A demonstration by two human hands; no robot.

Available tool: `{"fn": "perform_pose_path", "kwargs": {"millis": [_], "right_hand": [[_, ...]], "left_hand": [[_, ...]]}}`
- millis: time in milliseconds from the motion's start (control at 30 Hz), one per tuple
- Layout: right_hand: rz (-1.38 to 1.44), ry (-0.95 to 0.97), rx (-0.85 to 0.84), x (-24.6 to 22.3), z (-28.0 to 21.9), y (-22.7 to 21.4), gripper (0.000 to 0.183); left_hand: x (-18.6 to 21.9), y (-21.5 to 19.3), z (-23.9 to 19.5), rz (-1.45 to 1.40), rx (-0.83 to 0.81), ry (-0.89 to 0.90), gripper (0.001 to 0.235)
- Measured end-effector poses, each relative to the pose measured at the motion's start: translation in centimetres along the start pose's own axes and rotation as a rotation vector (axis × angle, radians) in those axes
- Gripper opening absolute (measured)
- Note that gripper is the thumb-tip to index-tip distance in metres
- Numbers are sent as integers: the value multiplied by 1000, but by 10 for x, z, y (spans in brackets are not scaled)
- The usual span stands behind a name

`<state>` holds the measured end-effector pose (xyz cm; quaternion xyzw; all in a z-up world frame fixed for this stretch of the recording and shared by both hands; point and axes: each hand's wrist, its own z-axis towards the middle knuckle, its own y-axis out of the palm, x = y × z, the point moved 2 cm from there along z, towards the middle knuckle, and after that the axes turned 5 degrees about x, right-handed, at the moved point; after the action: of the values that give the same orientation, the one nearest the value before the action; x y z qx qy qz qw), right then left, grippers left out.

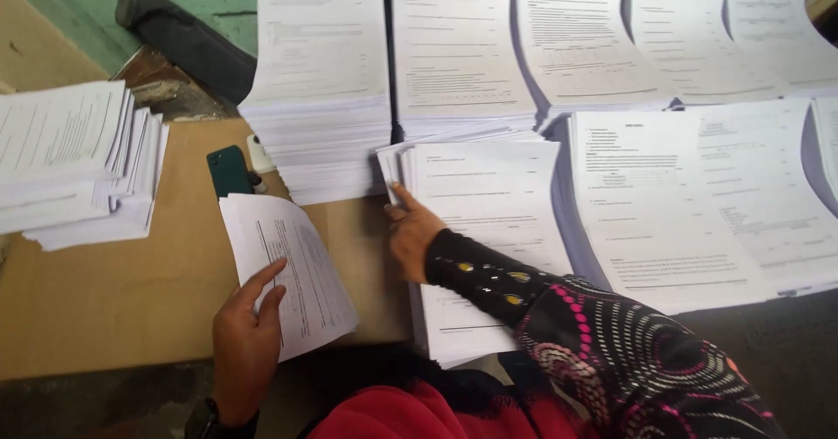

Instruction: Sorting and collating printed documents into organized stacks on a workbench.

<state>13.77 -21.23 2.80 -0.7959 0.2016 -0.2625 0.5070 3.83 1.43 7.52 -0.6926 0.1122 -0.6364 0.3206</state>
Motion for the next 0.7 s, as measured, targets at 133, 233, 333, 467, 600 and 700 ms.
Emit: {"fn": "perform_pose_path", "kwargs": {"millis": [133,233,333,467,600,700], "right_hand": [[212,-40,490,18,-14,23,32],[259,-7,481,29,-20,28,27],[609,9,596,34,-58,-14,22],[1018,269,914,24,-160,-66,26],[1027,542,892,1,-240,-25,28],[905,615,811,-9,-273,10,38]], "left_hand": [[-18,-27,-4,-6,34,225,31],[-21,-48,-11,22,60,280,30],[-11,-67,-10,76,131,292,30],[2,-79,-9,139,242,545,24],[49,-66,-12,202,309,983,16],[108,-41,-20,462,427,1148,44]]}}
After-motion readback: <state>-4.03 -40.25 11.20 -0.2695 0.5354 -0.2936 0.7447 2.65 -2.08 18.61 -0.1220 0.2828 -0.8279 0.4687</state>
